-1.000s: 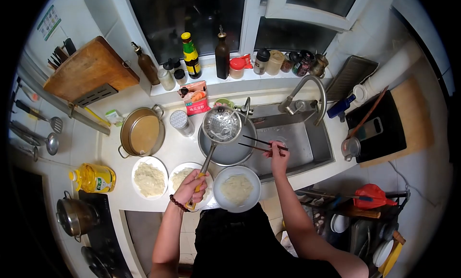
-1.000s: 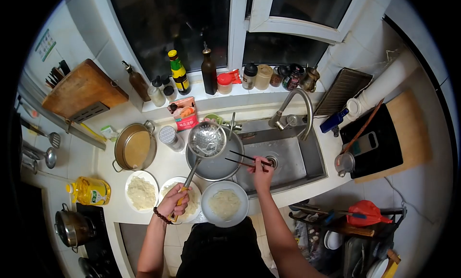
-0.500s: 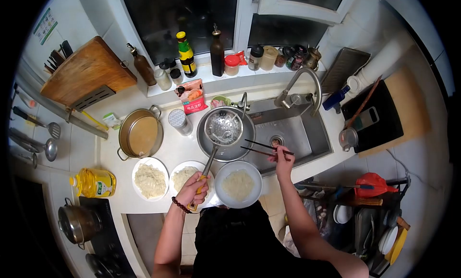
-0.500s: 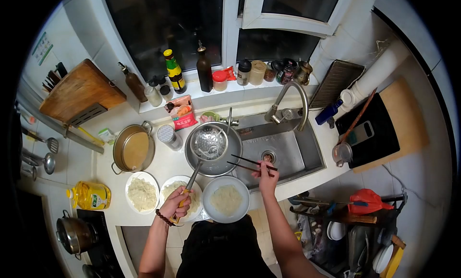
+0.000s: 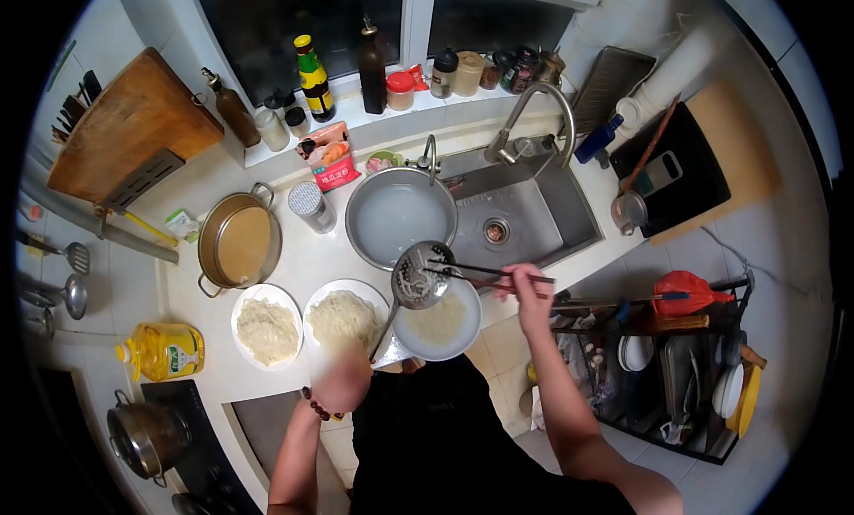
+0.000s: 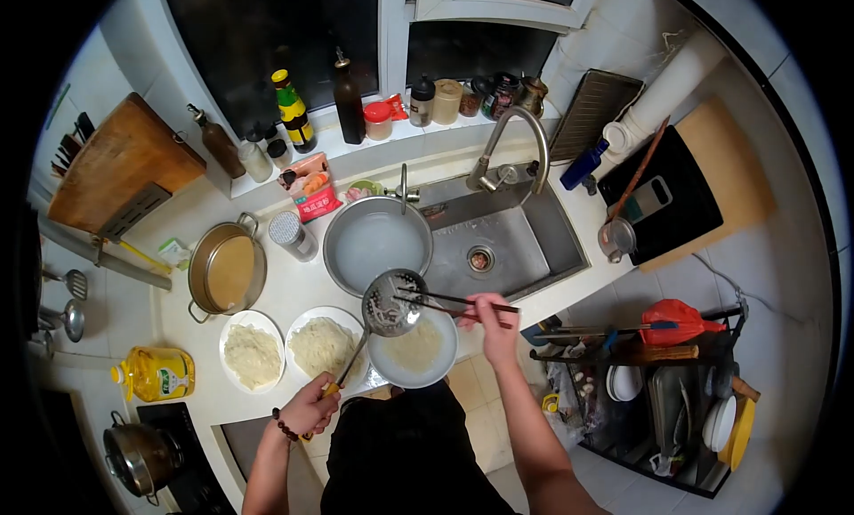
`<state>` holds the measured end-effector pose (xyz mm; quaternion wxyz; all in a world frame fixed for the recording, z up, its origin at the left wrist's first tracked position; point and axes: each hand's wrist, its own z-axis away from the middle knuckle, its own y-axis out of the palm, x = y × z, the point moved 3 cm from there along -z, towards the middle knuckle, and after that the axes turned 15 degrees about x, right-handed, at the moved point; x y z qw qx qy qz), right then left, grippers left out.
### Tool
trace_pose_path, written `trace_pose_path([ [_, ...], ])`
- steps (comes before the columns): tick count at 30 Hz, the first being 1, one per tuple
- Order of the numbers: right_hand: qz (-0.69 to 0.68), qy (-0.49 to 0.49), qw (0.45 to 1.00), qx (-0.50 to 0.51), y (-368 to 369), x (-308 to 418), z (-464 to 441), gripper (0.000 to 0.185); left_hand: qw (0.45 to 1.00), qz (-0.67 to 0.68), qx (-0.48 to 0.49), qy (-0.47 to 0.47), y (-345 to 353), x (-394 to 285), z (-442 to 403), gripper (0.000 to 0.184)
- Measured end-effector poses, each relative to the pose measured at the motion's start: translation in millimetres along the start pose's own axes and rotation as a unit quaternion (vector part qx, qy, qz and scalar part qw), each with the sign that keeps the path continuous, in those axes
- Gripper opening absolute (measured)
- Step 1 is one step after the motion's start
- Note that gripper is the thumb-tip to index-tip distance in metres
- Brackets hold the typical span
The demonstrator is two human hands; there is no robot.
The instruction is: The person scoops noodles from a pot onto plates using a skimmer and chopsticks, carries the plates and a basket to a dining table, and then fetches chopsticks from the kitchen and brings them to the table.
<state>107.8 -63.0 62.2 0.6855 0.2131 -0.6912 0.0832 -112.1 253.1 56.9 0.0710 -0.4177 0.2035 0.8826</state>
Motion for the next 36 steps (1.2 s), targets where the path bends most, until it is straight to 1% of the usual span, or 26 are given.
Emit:
trace_pose_path([
  [2, 0.017, 0.014, 0.999, 0.040, 15, -22, 6, 0.022, 0.997, -0.031, -0.005, -0.075, 17, -23, 6, 0.008],
  [3, 0.017, 0.015, 0.999, 0.037, 13, -30, 11, 0.022, 0.994, -0.073, -0.001, -0.079, 17, -23, 7, 0.009],
  [4, 0.015, 0.029, 0.999, 0.034, 12, -39, 16, 0.022, 0.994, -0.074, 0.001, -0.080, 19, -26, 8, 0.009],
  [6, 0.012, 0.048, 0.998, 0.032, 6, -58, 27, 0.021, 0.976, -0.190, -0.025, -0.100, 22, -35, 12, 0.014],
  [7, 0.046, 0.050, 0.997, 0.030, -3, -65, 35, 0.022, 0.977, -0.189, -0.024, -0.100, 20, -24, 11, 0.014],
  [8, 0.080, 0.051, 0.995, 0.028, -8, -66, 40, 0.022, 0.960, -0.273, -0.063, -0.025, 16, -15, 10, 0.015],
  [9, 0.088, 0.058, 0.994, 0.022, -12, -68, 47, 0.023, 0.929, -0.353, -0.101, 0.052, 13, -8, 9, 0.017],
  [10, 0.089, 0.059, 0.994, 0.022, -14, -64, 50, 0.023, 0.929, -0.353, -0.100, 0.052, 14, -12, 11, 0.017],
  [12, 0.049, 0.073, 0.996, -0.001, -18, -58, 56, 0.022, 0.930, -0.356, -0.095, -0.014, 13, -18, 16, 0.019],
  [13, 0.029, 0.049, 0.998, 0.000, -15, -46, 53, 0.021, 0.930, -0.355, -0.094, -0.015, 13, -19, 16, 0.019],
  [14, 0.029, 0.050, 0.998, -0.001, -11, -37, 49, 0.021, 0.923, -0.372, -0.097, -0.013, 14, -20, 16, 0.018],
  [16, 0.043, -0.003, 0.999, -0.013, -2, -21, 41, 0.021, 0.915, -0.393, -0.096, -0.012, 15, -20, 17, 0.017],
  [18, 0.041, -0.015, 0.999, -0.006, -4, -31, 36, 0.020, 0.914, -0.395, -0.093, 0.002, 14, -19, 17, 0.023],
  [20, 0.056, 0.018, 0.998, 0.020, -3, -39, 34, 0.019, 0.913, -0.396, -0.094, -0.004, 13, -20, 16, 0.023],
  [21, 0.035, 0.040, 0.998, 0.029, -2, -42, 35, 0.019, 0.914, -0.395, -0.095, -0.014, 12, -19, 17, 0.022],
  [22, 0.034, 0.039, 0.998, 0.030, 0, -42, 36, 0.019, 0.914, -0.394, -0.097, -0.013, 10, -17, 18, 0.022],
  [24, 0.081, 0.048, 0.994, 0.063, 4, -42, 40, 0.018, 0.916, -0.389, -0.099, 0.003, 7, -12, 16, 0.022],
  [26, 0.065, 0.040, 0.996, 0.048, 9, -40, 43, 0.018, 0.924, -0.369, -0.095, 0.006, 5, -8, 15, 0.022],
  [28, 0.116, -0.004, 0.993, 0.027, 13, -34, 43, 0.017, 0.932, -0.352, -0.092, 0.010, 5, -7, 15, 0.023],
  [29, 0.116, -0.005, 0.993, 0.026, 13, -35, 42, 0.017, 0.933, -0.347, -0.098, 0.017, 6, -7, 14, 0.023],
  [31, 0.163, 0.031, 0.981, 0.095, 18, -39, 45, 0.016, 0.933, -0.343, -0.104, 0.023, 5, -9, 14, 0.023],
  [32, 0.163, 0.031, 0.981, 0.096, 20, -38, 47, 0.016, 0.937, -0.332, -0.105, 0.015, 4, -9, 13, 0.024],
  [34, 0.146, 0.011, 0.986, 0.073, 24, -33, 49, 0.015, 0.941, -0.319, -0.109, 0.006, 1, -7, 15, 0.024],
  [35, 0.129, -0.013, 0.991, 0.029, 26, -27, 49, 0.013, 0.939, -0.324, -0.112, 0.004, -1, -6, 14, 0.023],
  [36, 0.129, -0.012, 0.991, 0.028, 29, -25, 46, 0.013, 0.938, -0.329, -0.113, 0.001, -1, -5, 13, 0.022],
])
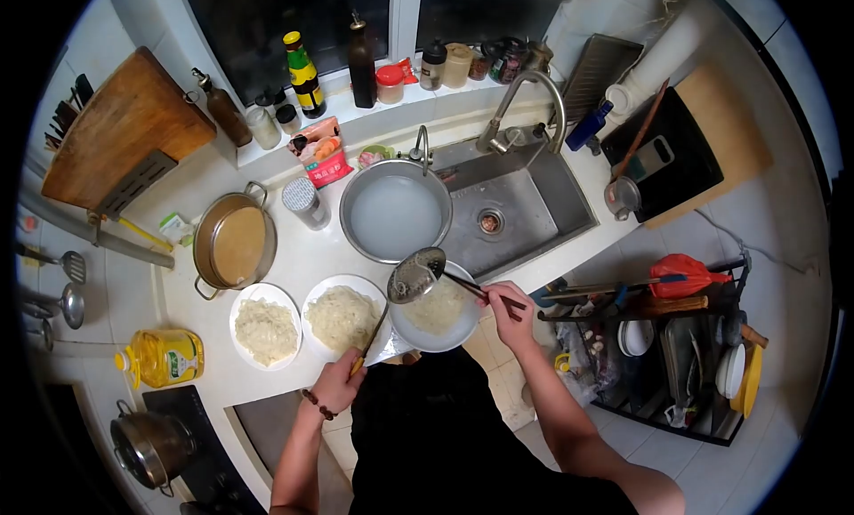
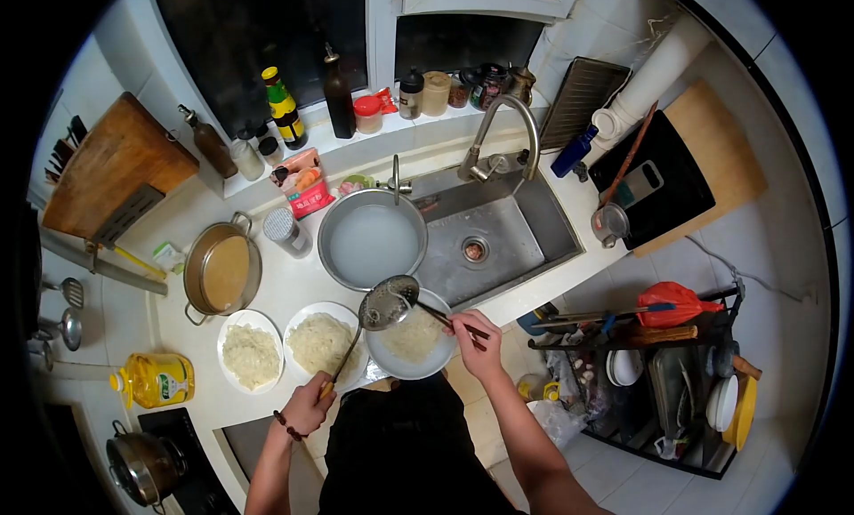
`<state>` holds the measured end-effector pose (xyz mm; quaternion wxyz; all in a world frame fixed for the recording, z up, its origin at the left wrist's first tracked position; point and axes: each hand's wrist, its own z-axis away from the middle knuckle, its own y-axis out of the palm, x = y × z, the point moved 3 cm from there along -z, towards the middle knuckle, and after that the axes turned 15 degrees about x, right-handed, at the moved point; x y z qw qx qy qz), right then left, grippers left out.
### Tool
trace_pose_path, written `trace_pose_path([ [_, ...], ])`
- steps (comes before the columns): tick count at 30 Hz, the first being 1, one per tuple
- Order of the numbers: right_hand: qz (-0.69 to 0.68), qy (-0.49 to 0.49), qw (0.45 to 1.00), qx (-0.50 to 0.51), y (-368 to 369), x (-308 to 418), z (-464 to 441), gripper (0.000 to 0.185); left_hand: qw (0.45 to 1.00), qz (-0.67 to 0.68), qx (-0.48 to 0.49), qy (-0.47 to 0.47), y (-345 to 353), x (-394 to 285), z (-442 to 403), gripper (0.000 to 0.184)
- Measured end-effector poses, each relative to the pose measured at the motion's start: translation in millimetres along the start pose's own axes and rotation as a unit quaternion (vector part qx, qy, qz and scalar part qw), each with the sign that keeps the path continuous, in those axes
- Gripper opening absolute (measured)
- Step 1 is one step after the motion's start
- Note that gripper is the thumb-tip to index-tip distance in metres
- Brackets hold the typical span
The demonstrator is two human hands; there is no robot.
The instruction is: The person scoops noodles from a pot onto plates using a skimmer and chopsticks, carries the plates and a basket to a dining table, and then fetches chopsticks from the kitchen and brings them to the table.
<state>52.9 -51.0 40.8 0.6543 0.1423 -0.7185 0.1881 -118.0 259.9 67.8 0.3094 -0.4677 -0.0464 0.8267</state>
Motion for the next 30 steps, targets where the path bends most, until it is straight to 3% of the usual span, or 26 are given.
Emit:
trace_pose_path([
  [1, 0.054, -0.023, 0.998, 0.007, 1, 5, -3, 0.011, 1.000, 0.001, 0.003, 0.000, 0, -5, 1, 0.022],
  [3, 0.162, -0.055, 0.984, 0.055, 3, 9, -2, 0.010, 0.980, 0.165, 0.075, -0.079, -1, -13, 2, 0.018],
  [7, 0.145, -0.031, 0.982, 0.114, 11, -2, 14, 0.011, 0.976, 0.199, 0.061, -0.057, 2, -5, 0, 0.016],
  [8, 0.145, -0.030, 0.982, 0.116, 11, -2, 14, 0.011, 0.976, 0.200, 0.062, -0.059, 2, -2, -2, 0.015],
  [11, 0.163, -0.111, 0.980, -0.002, 7, 18, 6, 0.013, 0.969, 0.224, 0.079, -0.062, 4, 0, -3, 0.014],
  [15, 0.224, -0.113, 0.967, 0.052, 15, 14, 1, 0.015, 0.931, 0.340, 0.115, -0.065, 10, -1, -5, 0.015],
  [20, 0.198, -0.092, 0.971, 0.100, 15, -1, 24, 0.012, 0.940, 0.322, 0.103, -0.049, 8, 3, -7, 0.018],
  [27, 0.193, -0.088, 0.976, 0.056, 14, 12, 7, 0.011, 0.976, 0.200, 0.068, -0.052, 9, -3, -11, 0.019],
  [30, 0.191, -0.092, 0.975, 0.071, 20, 7, 6, 0.012, 0.970, 0.229, 0.072, -0.044, 10, -7, -12, 0.020],
])
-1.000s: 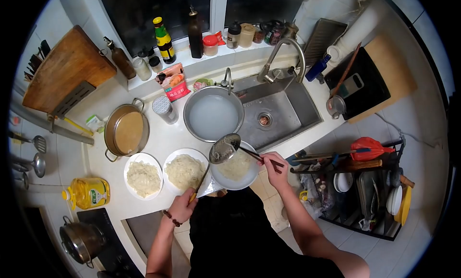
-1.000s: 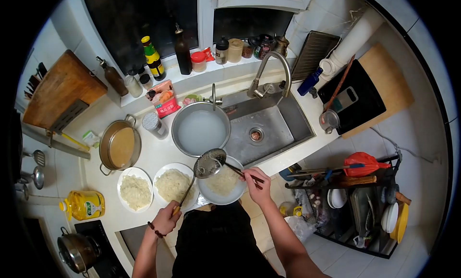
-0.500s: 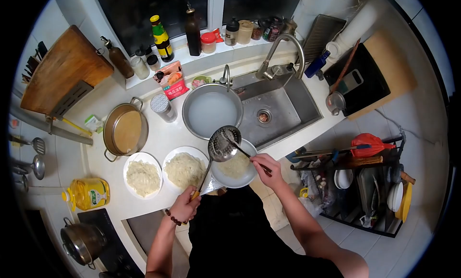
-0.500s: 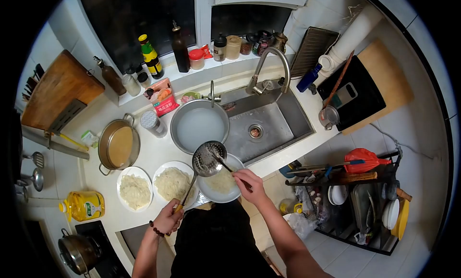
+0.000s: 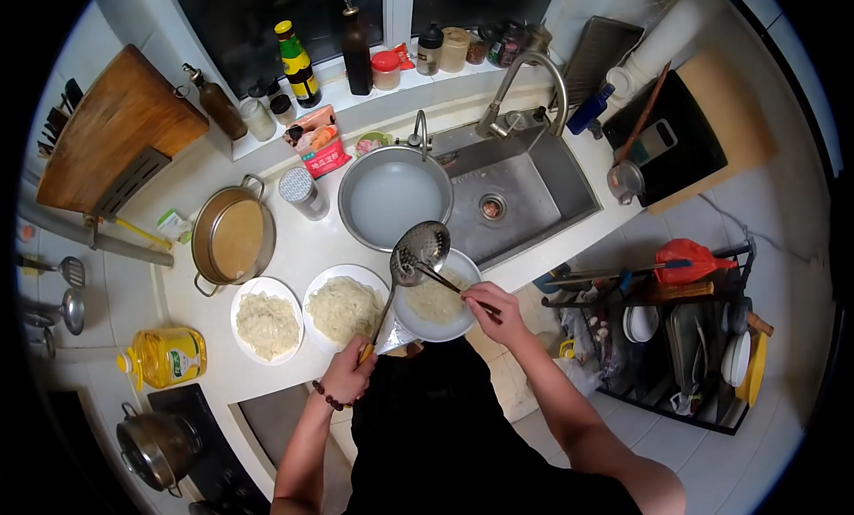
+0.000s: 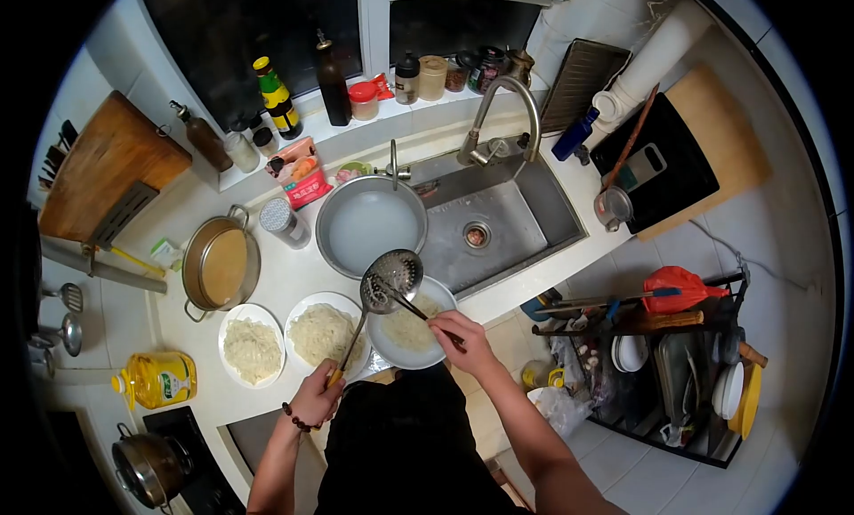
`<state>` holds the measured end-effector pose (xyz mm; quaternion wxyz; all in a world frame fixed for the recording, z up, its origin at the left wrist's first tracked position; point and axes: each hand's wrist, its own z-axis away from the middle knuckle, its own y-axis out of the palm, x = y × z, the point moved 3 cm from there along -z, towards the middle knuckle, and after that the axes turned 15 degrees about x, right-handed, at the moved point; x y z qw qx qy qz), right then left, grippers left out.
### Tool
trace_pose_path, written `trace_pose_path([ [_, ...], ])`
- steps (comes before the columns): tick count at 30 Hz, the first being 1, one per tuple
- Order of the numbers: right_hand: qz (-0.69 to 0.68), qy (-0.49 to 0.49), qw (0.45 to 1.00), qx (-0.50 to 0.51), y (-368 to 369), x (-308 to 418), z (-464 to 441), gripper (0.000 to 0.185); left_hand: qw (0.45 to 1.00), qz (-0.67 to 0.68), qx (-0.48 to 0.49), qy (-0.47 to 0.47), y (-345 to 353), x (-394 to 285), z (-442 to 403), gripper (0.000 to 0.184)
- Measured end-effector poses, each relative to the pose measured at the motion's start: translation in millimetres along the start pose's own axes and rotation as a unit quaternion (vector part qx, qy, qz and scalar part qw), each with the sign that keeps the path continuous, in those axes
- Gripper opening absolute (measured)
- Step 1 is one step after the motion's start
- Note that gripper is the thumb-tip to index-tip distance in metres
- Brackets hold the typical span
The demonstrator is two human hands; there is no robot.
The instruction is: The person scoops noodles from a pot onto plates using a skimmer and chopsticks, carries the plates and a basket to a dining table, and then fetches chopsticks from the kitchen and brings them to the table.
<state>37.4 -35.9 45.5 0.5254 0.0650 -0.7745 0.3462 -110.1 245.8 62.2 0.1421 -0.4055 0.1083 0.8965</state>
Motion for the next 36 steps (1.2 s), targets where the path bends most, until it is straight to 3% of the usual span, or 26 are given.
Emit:
trace_pose_path([
  [4, 0.004, 0.020, 0.999, 0.032, 2, -9, 19, 0.011, 1.000, -0.023, -0.009, -0.002, -2, -3, 3, 0.019],
  [9, -0.018, 0.030, 0.999, -0.038, -7, 4, 9, 0.009, 0.995, -0.095, -0.034, 0.009, -6, 1, -1, 0.020],
  [13, 0.025, 0.016, 0.999, -0.042, 2, 3, -5, 0.008, 0.997, -0.077, -0.019, 0.002, -4, 2, -2, 0.021],
  [20, 0.008, 0.040, 0.997, 0.064, 10, -14, 29, 0.008, 0.995, -0.094, -0.032, 0.006, -7, 10, -4, 0.022],
  [23, -0.014, 0.057, 0.998, 0.022, 1, -6, 27, 0.009, 0.989, -0.136, -0.042, 0.036, -8, 18, -8, 0.024],
  [25, -0.022, 0.020, 0.999, -0.032, -9, 5, 16, 0.010, 0.985, -0.159, -0.043, 0.049, -7, 15, -9, 0.025],
  [30, -0.007, -0.023, 0.999, -0.036, 1, 22, -7, 0.010, 0.996, -0.088, 0.009, -0.012, 0, -4, -3, 0.022],
  [36, -0.018, 0.036, 0.998, 0.038, 6, -12, 27, 0.009, 1.000, -0.022, -0.009, 0.002, -4, 5, -6, 0.023],
])
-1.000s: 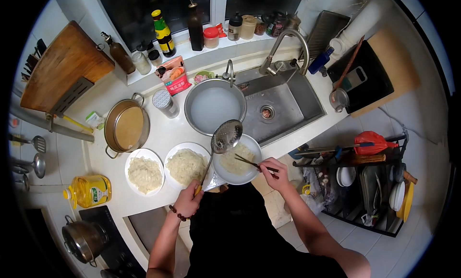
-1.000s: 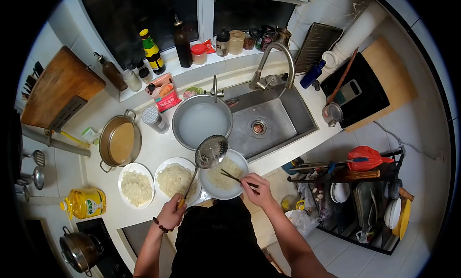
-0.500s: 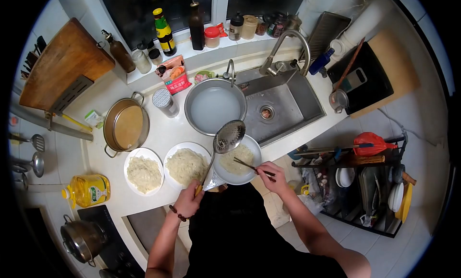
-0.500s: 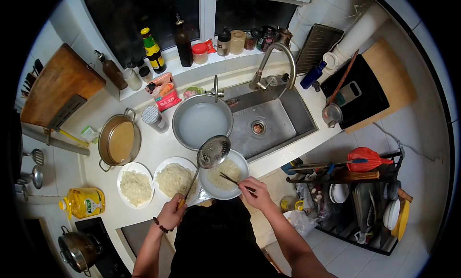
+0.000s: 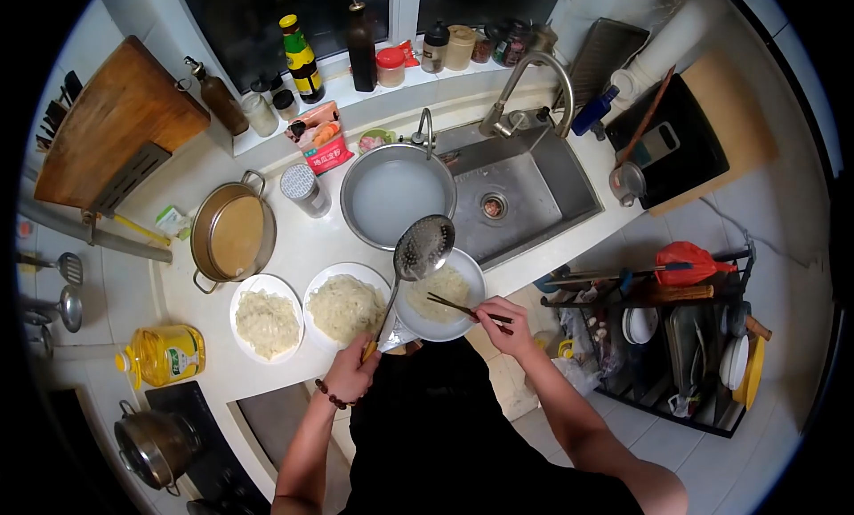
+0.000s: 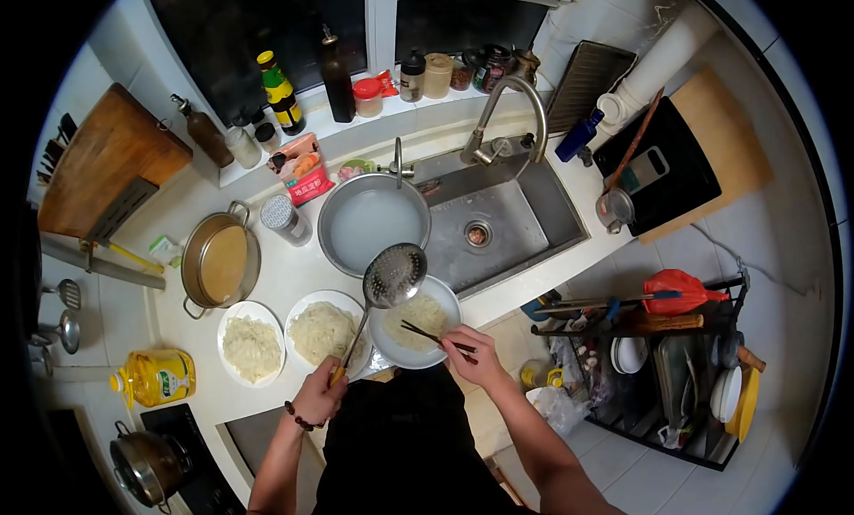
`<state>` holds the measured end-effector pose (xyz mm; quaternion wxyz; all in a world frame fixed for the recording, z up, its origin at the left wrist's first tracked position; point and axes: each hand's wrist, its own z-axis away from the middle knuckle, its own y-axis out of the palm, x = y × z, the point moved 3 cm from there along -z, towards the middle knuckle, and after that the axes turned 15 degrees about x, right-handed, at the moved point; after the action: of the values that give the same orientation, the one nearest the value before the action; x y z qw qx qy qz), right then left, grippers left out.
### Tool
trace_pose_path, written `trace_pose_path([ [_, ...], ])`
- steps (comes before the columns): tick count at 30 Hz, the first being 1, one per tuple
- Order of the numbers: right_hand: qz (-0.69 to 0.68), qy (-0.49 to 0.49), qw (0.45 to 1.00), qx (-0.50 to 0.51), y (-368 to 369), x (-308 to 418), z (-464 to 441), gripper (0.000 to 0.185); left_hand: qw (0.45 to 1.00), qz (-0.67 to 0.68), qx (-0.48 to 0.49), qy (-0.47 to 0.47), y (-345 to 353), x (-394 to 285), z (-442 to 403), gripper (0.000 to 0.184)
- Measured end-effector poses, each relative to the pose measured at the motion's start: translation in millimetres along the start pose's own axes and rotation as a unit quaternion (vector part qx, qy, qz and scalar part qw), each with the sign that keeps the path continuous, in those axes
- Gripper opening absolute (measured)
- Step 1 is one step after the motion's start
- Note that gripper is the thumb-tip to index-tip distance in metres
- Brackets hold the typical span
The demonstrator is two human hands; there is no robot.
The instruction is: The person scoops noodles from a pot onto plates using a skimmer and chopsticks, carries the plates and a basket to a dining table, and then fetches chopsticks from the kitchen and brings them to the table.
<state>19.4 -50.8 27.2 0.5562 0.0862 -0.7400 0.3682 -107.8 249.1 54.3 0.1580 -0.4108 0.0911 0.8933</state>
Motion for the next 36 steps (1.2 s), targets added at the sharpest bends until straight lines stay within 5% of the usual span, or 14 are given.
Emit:
trace_pose_path([
  [3, -0.041, -0.005, 0.997, -0.064, -6, 12, -3, 0.008, 0.999, -0.037, -0.009, 0.003, -1, -4, 1, 0.025],
  [13, -0.026, -0.047, 0.997, -0.049, -12, 13, -21, 0.008, 0.989, -0.120, -0.062, 0.057, -7, 0, -2, 0.025],
  [22, -0.218, 0.025, 0.950, -0.222, -63, -5, -65, 0.022, 0.953, -0.208, -0.200, 0.088, -71, -40, -52, 0.020],
  [36, -0.223, 0.070, 0.962, -0.142, -72, -30, -105, 0.020, 0.946, -0.217, -0.240, 0.008, -91, -17, -163, 0.020],
])
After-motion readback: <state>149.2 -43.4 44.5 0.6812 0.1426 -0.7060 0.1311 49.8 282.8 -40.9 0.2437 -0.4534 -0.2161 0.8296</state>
